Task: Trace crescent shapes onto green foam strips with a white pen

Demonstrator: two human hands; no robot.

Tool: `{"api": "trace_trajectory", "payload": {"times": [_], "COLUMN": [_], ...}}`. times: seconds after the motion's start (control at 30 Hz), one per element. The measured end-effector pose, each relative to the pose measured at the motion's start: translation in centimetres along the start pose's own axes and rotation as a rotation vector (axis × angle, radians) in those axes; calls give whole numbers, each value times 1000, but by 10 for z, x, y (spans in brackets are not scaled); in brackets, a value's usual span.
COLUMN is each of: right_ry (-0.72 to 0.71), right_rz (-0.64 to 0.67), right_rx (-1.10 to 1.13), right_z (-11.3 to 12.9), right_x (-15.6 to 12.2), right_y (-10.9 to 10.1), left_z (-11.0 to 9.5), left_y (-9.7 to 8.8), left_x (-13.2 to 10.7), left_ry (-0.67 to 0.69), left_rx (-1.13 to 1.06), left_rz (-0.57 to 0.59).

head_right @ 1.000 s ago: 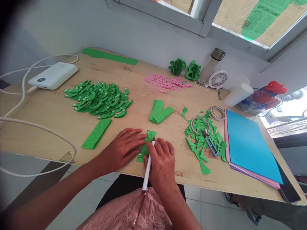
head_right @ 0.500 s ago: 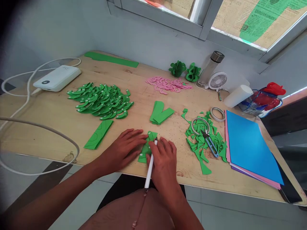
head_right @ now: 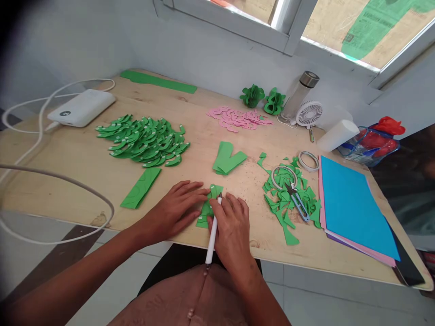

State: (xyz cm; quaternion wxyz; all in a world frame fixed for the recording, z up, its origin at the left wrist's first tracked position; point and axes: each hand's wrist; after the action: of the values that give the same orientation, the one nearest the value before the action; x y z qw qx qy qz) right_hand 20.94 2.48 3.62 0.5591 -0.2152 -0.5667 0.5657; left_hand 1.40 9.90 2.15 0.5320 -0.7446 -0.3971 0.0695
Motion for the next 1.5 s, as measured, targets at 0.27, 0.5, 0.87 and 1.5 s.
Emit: {"api": "trace_trajectory", "payload": {"times": [0.27,0.5,0.87,1.5], "right_ry": [-3,-5,-12,-8], "right_rz": [-10,-5,4,31], "right_rx": [12,-1,0,36], "right_z": [-1,-1,-3,-1], "right_x": [-1,-1,0,0], "right_y": [1,0,0,-4], "left_z": [1,1,1,0], "left_y": [0,-1,-1,-2], "left_x": [0,1,0,1], "left_ry": [1,-2,7,10], "left_rx": [-38,-33,-28,-27], "left_rz": [6,7,-6,-19]}}
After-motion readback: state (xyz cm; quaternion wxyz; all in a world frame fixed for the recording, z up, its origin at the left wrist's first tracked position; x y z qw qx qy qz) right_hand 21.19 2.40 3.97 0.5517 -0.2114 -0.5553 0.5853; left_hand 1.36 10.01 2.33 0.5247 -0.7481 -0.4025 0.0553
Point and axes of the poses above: each hand's wrist, its own x-axis towards the middle knuckle, its own y-axis out of the palm, z = x × y, and after that the axes turned 5 degrees about -y, right-handed
